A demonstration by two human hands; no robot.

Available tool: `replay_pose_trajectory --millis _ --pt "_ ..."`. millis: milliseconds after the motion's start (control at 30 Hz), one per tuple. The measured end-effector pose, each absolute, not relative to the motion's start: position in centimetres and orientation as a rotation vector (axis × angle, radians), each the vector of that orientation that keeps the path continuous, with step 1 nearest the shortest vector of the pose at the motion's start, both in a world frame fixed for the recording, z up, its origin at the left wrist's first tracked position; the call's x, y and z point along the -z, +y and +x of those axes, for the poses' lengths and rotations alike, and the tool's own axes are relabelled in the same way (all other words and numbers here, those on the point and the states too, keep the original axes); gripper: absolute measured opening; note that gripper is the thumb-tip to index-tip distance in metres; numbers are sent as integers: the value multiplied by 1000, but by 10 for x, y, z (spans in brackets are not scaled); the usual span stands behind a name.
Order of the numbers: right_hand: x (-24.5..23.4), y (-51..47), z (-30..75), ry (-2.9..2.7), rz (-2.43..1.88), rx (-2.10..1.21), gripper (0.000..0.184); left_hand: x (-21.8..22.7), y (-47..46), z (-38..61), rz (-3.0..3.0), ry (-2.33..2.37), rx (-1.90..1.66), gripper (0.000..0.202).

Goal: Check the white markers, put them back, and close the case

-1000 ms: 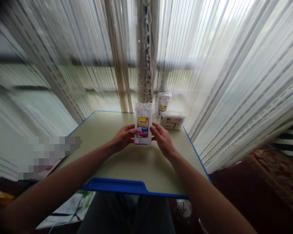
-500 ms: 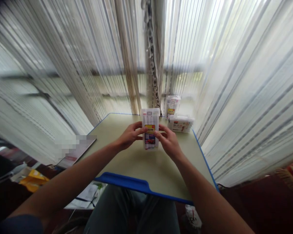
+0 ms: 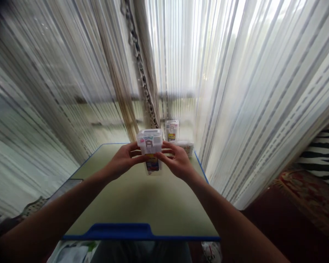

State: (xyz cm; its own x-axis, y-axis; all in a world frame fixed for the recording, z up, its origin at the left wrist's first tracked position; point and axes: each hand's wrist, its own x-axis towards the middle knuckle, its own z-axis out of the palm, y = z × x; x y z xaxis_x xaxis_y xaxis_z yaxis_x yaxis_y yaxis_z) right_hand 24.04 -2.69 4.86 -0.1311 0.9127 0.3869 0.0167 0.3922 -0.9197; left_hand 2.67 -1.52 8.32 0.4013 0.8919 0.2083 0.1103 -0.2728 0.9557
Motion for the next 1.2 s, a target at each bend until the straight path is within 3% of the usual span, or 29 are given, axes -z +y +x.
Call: replay_pose_trajectory --millis 167,300,367,433,500,800,1200 --pt "-77 -18 265 -1540 -816 -906 55 -108 -5 44 1838 864 -982 55" --pt "-123 -2 298 -1599 -818 -705 102 -141 18 69 1933 769 -1016 57" --pt "-147 6 315 -1690 -795 -604 111 -158 31 82 1989 737 -1104 78" --pt "-165 15 329 -1768 -773 -528 105 -173 43 95 2030 725 -1139 104" --pt "-179 25 340 -1776 -766 -488 99 -186 54 106 2129 730 -1223 112" --pt "-202 69 378 -1740 -748 -462 101 -218 102 147 2407 756 -1260 99" --pt "-150 109 409 -1718 -850 -631 96 -179 143 190 2514 947 -1053 90"
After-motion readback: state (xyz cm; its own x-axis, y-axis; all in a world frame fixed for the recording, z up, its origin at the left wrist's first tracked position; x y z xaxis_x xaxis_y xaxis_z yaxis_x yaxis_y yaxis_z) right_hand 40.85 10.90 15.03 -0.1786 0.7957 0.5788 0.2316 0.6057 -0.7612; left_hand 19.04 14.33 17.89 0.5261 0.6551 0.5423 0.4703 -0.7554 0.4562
